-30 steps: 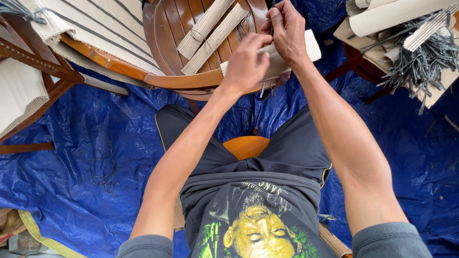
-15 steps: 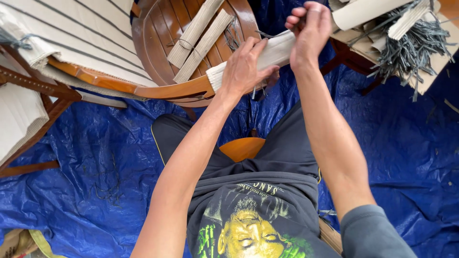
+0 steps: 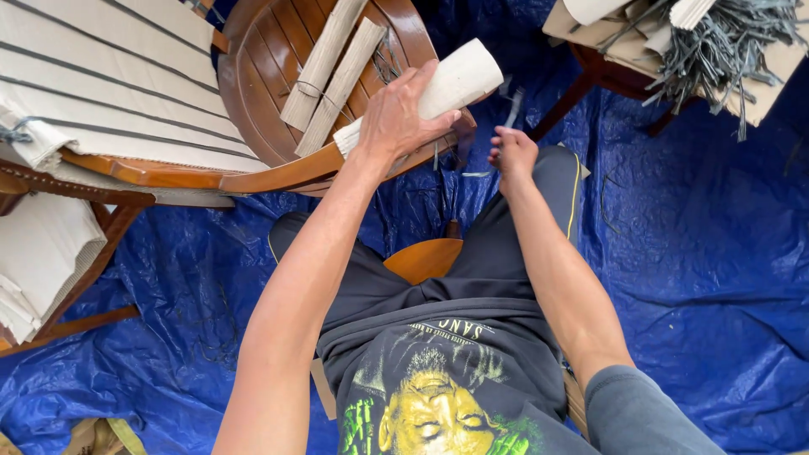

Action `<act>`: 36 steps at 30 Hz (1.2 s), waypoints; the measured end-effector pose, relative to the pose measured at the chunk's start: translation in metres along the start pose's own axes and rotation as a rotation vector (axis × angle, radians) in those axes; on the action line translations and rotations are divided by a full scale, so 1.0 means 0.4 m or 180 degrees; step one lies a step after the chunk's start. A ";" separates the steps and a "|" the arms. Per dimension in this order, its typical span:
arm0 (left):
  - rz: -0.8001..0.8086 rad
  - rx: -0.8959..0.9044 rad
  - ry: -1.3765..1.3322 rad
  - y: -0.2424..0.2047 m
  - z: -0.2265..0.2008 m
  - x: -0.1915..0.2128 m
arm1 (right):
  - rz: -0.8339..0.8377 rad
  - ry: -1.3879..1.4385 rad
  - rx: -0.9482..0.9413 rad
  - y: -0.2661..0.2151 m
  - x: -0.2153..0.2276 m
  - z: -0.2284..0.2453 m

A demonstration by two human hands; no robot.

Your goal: The person wraps individual wooden chair slats with cardboard strips and secures them using wire ties, then places the padded chair into a larger assembly.

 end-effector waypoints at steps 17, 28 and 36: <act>-0.0145 0.0312 -0.0213 0.013 0.024 -0.044 | 0.1494 0.0578 -0.0073 -0.270 -0.245 0.197; -0.0615 0.0747 -0.0597 0.019 0.018 -0.037 | 0.1996 0.1102 -0.0947 -0.202 -0.237 0.184; -0.0872 -0.0020 -0.0342 0.004 -0.014 -0.010 | 0.1870 0.1085 -0.0989 -0.231 -0.238 0.204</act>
Point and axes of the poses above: each hand's wrist, its own y-axis towards the middle knuckle, its own x-axis out of the back of the hand, z = x × y, the point moved 1 cm from there along y, towards the middle knuckle, and after that the axes turned 3 degrees about y, right-handed, at the moved point
